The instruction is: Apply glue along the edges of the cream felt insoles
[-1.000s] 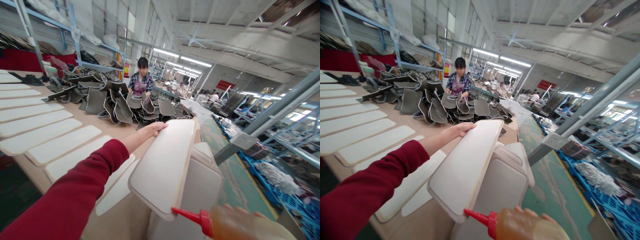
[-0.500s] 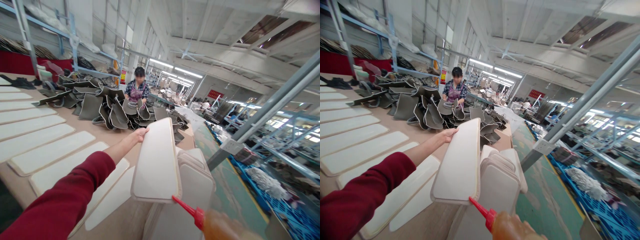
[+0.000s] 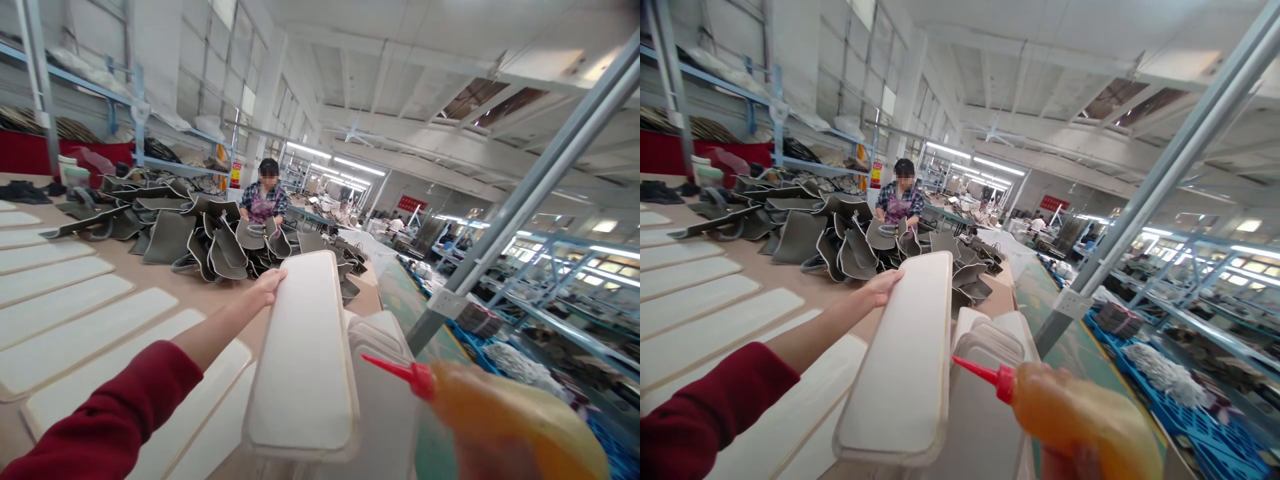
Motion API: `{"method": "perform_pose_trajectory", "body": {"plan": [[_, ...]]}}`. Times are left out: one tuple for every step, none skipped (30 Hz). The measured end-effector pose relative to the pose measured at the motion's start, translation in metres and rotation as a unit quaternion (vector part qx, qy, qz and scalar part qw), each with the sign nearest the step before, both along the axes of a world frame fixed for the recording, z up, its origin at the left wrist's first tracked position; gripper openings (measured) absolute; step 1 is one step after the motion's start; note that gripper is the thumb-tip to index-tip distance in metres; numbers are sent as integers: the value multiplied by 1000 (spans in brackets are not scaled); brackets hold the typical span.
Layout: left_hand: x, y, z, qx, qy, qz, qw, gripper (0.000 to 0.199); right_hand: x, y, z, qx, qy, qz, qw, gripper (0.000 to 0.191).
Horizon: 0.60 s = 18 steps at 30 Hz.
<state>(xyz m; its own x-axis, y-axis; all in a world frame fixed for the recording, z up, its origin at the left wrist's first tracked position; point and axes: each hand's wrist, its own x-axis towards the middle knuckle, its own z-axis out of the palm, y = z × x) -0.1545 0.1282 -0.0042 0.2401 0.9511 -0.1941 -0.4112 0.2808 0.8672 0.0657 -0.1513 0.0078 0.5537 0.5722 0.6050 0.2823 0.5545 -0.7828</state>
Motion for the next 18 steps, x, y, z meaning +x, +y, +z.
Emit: {"method": "perform_pose_trajectory", "body": {"plan": [[1, -5, 3, 4, 6, 3, 1000, 17, 5, 5, 6, 1, 19, 7, 1000, 54], [2, -10, 6, 8, 11, 3, 1000, 16, 8, 9, 12, 0, 44, 14, 999, 55], [3, -14, 9, 11, 16, 0, 1000, 15, 10, 13, 17, -1, 77, 20, 997, 59], [5, -18, 12, 14, 21, -5, 1000, 15, 11, 16, 20, -2, 114, 25, 993, 65], [6, -22, 14, 16, 25, -11, 999, 15, 11, 19, 23, -3, 150, 30, 988, 71], [6, -25, 16, 18, 29, -17, 999, 15, 11, 21, 24, -5, 181, 31, 983, 75], [7, -27, 18, 19, 33, -21, 999, 15, 11, 22, 25, -7, 200, 35, 979, 78], [7, -28, 19, 19, 36, -25, 999, 15, 12, 22, 25, -13, 205, 44, 978, 79], [7, -29, 20, 19, 39, -29, 999, 16, 13, 23, 23, -15, 197, 51, 979, 79], [7, -30, 20, 18, 41, -33, 998, 17, 15, 22, 21, -17, 185, 55, 981, 77], [6, -30, 20, 16, 44, -37, 998, 17, 17, 21, 18, -18, 172, 57, 983, 77], [6, -30, 20, 14, 46, -40, 998, 17, 20, 19, 14, -23, 160, 60, 985, 76], [6, -29, 20, 12, 48, -43, 998, 17, 23, 17, 10, -35, 150, 65, 986, 75], [6, -29, 21, 11, 50, -45, 998, 17, 26, 14, 6, -49, 144, 71, 986, 73], [6, -28, 21, 9, 50, -46, 998, 16, 29, 11, 2, -66, 140, 81, 985, 71], [6, -28, 21, 8, 50, -45, 998, 16, 32, 7, -1, -81, 139, 92, 983, 70], [6, -28, 21, 6, 50, -44, 998, 15, 34, 3, -4, -93, 139, 98, 981, 69], [6, -28, 21, 4, 48, -44, 998, 15, 35, 0, -7, -100, 138, 100, 980, 68]]}}
